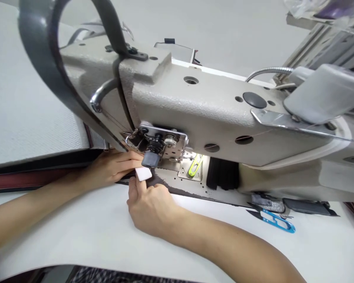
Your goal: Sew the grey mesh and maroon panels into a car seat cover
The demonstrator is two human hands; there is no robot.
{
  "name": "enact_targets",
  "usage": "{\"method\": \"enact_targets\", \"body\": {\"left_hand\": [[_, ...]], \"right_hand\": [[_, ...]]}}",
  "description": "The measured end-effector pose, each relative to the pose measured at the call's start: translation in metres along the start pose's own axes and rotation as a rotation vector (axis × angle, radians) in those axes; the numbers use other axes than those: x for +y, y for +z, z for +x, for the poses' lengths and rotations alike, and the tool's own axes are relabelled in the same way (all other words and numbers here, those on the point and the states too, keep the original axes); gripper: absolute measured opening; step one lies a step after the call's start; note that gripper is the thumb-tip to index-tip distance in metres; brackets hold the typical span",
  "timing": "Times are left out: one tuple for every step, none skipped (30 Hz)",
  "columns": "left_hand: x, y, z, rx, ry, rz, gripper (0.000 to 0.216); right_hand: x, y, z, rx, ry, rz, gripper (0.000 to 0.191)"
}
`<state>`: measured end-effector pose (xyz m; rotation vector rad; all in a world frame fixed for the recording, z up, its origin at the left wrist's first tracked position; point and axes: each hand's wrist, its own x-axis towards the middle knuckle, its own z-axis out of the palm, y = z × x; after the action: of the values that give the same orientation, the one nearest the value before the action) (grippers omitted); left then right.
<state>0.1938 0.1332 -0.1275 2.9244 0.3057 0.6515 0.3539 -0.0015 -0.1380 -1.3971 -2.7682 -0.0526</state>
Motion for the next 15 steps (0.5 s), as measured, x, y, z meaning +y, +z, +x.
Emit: {"method": "enact_targets", "body": {"left_hand": [[-0.002,0.000,0.001,-0.004,0.032,-0.016,0.031],[-0.003,0.000,0.001,-0.005,0.058,-0.022,0.030],[-0.004,0.001,0.001,-0.010,0.081,-0.022,0.030],[-0.005,0.002,0.000,-0.016,0.099,-0.023,0.029],[-0.006,0.003,-0.001,-0.025,0.111,-0.025,0.028],[-0.007,0.004,-0.001,-0.032,0.117,-0.028,0.027],[-0.007,0.005,-0.001,-0.035,0.123,-0.032,0.026],[-0.008,0.006,-0.001,-0.036,0.126,-0.034,0.025],[-0.009,0.007,-0.001,-0.034,0.128,-0.031,0.025],[-0.009,0.007,0.001,-0.032,0.130,-0.020,0.024],[-0.010,0.007,0.002,-0.028,0.131,-0.002,0.024],[-0.011,0.007,0.004,-0.024,0.131,0.021,0.024],[-0.013,0.007,0.006,-0.020,0.130,0.049,0.024],[-0.014,0.008,0.007,-0.015,0.127,0.083,0.025],[-0.015,0.008,0.009,-0.006,0.122,0.117,0.026]], "right_hand": [[0.000,0.000,0.002,0.005,0.004,-0.005,0.046],[-0.001,-0.001,0.003,0.015,0.009,-0.010,0.047],[0.000,-0.001,0.004,0.027,0.012,-0.014,0.048],[0.000,-0.001,0.005,0.038,0.012,-0.018,0.049],[0.000,-0.001,0.005,0.046,0.011,-0.023,0.049],[0.001,-0.001,0.005,0.052,0.011,-0.031,0.049],[0.001,0.000,0.005,0.054,0.014,-0.039,0.049],[0.001,0.000,0.005,0.052,0.016,-0.046,0.049],[0.002,0.000,0.006,0.048,0.016,-0.053,0.049],[0.003,0.000,0.006,0.039,0.020,-0.056,0.049],[0.004,-0.001,0.007,0.022,0.029,-0.054,0.049],[0.005,-0.001,0.008,0.002,0.045,-0.049,0.048],[0.007,-0.002,0.009,-0.020,0.061,-0.041,0.047],[0.009,-0.003,0.011,-0.039,0.082,-0.031,0.046],[0.012,-0.005,0.012,-0.053,0.102,-0.023,0.045]]}}
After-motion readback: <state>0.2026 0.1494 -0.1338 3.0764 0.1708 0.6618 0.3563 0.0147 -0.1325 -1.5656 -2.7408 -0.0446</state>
